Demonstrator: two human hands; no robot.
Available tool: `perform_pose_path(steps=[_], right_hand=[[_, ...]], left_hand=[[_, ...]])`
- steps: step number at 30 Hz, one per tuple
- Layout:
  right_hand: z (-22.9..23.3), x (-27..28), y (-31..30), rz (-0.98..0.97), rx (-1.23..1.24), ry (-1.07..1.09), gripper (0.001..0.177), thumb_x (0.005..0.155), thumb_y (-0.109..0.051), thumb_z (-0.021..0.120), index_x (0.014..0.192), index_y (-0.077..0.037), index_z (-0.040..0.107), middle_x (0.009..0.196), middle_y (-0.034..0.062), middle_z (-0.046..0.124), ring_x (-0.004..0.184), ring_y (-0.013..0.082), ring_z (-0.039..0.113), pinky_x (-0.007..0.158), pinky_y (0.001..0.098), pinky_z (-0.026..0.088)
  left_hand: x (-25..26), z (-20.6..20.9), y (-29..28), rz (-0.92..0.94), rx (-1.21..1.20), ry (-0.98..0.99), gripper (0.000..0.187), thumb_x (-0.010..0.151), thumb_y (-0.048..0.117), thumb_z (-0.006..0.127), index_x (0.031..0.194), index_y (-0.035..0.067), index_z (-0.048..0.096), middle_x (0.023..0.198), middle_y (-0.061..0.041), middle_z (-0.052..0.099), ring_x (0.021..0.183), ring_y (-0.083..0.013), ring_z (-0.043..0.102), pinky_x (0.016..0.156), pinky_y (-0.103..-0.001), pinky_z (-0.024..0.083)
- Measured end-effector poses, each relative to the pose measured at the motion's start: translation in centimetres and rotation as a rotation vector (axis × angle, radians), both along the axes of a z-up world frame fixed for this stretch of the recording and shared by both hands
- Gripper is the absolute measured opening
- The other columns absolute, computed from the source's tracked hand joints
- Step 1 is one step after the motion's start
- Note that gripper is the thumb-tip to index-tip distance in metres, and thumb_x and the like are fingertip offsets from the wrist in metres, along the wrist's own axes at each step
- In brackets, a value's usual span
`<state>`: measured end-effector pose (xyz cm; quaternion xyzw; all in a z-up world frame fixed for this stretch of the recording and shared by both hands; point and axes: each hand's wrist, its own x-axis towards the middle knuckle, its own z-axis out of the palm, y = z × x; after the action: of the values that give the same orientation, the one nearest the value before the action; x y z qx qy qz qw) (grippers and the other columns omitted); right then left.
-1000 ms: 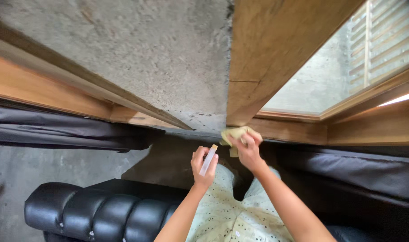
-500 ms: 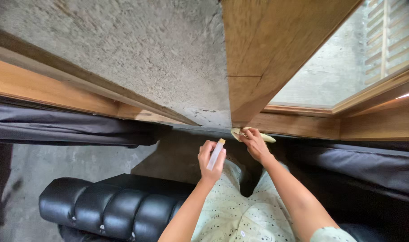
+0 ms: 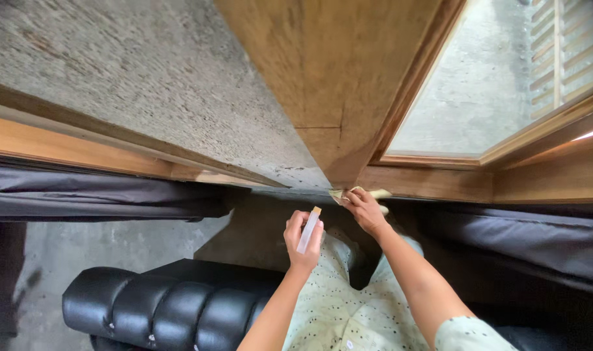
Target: The person wipes a wooden door frame and adjacent wall with a yellow cloth while holding a small transparent tube. The person repeatedly rubs the same areas along the frame and wall, moving the cloth back and forth.
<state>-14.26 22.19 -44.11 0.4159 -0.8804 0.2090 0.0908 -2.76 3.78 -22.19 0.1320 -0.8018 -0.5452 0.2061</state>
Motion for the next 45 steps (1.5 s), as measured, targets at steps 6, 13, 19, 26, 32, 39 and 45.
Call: perform_pose_path(steps=[6, 13, 19, 26, 32, 39, 45], right_hand=[[0.2, 1.4, 0.5, -0.076, 0.094, -0.279, 0.051, 0.081, -0.008, 0.060, 0.130, -0.017, 0.069, 0.132, 0.0028, 0.058, 0.120, 0.0291, 0.053, 0.101, 0.0404, 0.045], [2.3, 1.5, 1.7, 0.030, -0.118, 0.094, 0.053, 0.073, -0.004, 0.058, 0.122, -0.016, 0.072, 0.131, 0.0034, 0.060, 0.124, 0.0289, 0.053, 0.110, 0.0420, 0.046], [0.5, -0.3, 0.7, 0.060, -0.037, -0.054, 0.042, 0.076, -0.013, 0.062, 0.117, -0.015, 0.073, 0.127, 0.0040, 0.060, 0.122, 0.0284, 0.052, 0.106, 0.0405, 0.045], [-2.3, 0.5, 0.8, -0.021, 0.239, -0.157, 0.046, 0.078, -0.013, 0.059, 0.124, -0.017, 0.067, 0.135, 0.0006, 0.054, 0.123, 0.0273, 0.051, 0.097, 0.0391, 0.047], [1.5, -0.5, 3.1, -0.183, 0.446, -0.417, 0.041, 0.081, -0.008, 0.061, 0.120, -0.016, 0.071, 0.139, 0.0000, 0.053, 0.120, 0.0273, 0.052, 0.097, 0.0399, 0.047], [18.6, 0.9, 6.1, -0.240, -0.163, -0.326, 0.074, 0.066, 0.013, 0.058, 0.131, -0.020, 0.070, 0.129, 0.0081, 0.058, 0.117, 0.0352, 0.051, 0.103, 0.0421, 0.045], [34.6, 4.1, 3.3, -0.320, -0.449, -0.215, 0.076, 0.068, 0.018, 0.056, 0.135, -0.017, 0.067, 0.130, 0.0154, 0.051, 0.122, 0.0363, 0.047, 0.109, 0.0405, 0.040]], left_hand=[[-0.8, -0.2, 0.3, -0.001, -0.010, 0.018, 0.012, 0.086, 0.009, 0.070, 0.084, 0.005, 0.059, 0.079, -0.007, 0.061, 0.074, -0.0255, 0.057, 0.072, -0.038, 0.045], [-1.1, -0.4, 0.1, -0.010, 0.013, 0.016, 0.012, 0.086, 0.009, 0.070, 0.087, 0.004, 0.060, 0.082, -0.008, 0.061, 0.077, -0.0247, 0.059, 0.072, -0.037, 0.047], [-1.4, 0.0, 1.0, -0.041, 0.014, 0.003, 0.012, 0.087, 0.011, 0.070, 0.086, 0.005, 0.060, 0.082, -0.007, 0.063, 0.076, -0.0249, 0.059, 0.072, -0.037, 0.047], [-1.2, 0.3, 2.0, -0.060, 0.002, 0.022, 0.012, 0.087, 0.011, 0.070, 0.086, 0.004, 0.060, 0.082, -0.008, 0.062, 0.077, -0.0255, 0.059, 0.073, -0.037, 0.047], [-1.3, 3.6, 1.3, -0.061, 0.026, -0.016, 0.012, 0.086, 0.011, 0.071, 0.086, 0.004, 0.061, 0.080, -0.008, 0.063, 0.075, -0.0252, 0.059, 0.072, -0.037, 0.047], [-1.8, 16.7, 1.6, -0.145, -0.030, 0.128, 0.011, 0.087, 0.007, 0.069, 0.091, 0.002, 0.060, 0.087, -0.011, 0.062, 0.080, -0.0260, 0.059, 0.072, -0.037, 0.048], [-2.5, 31.7, 1.0, -0.255, 0.035, 0.206, 0.013, 0.084, 0.004, 0.068, 0.094, -0.001, 0.060, 0.086, -0.011, 0.061, 0.075, -0.0264, 0.061, 0.071, -0.035, 0.051]])
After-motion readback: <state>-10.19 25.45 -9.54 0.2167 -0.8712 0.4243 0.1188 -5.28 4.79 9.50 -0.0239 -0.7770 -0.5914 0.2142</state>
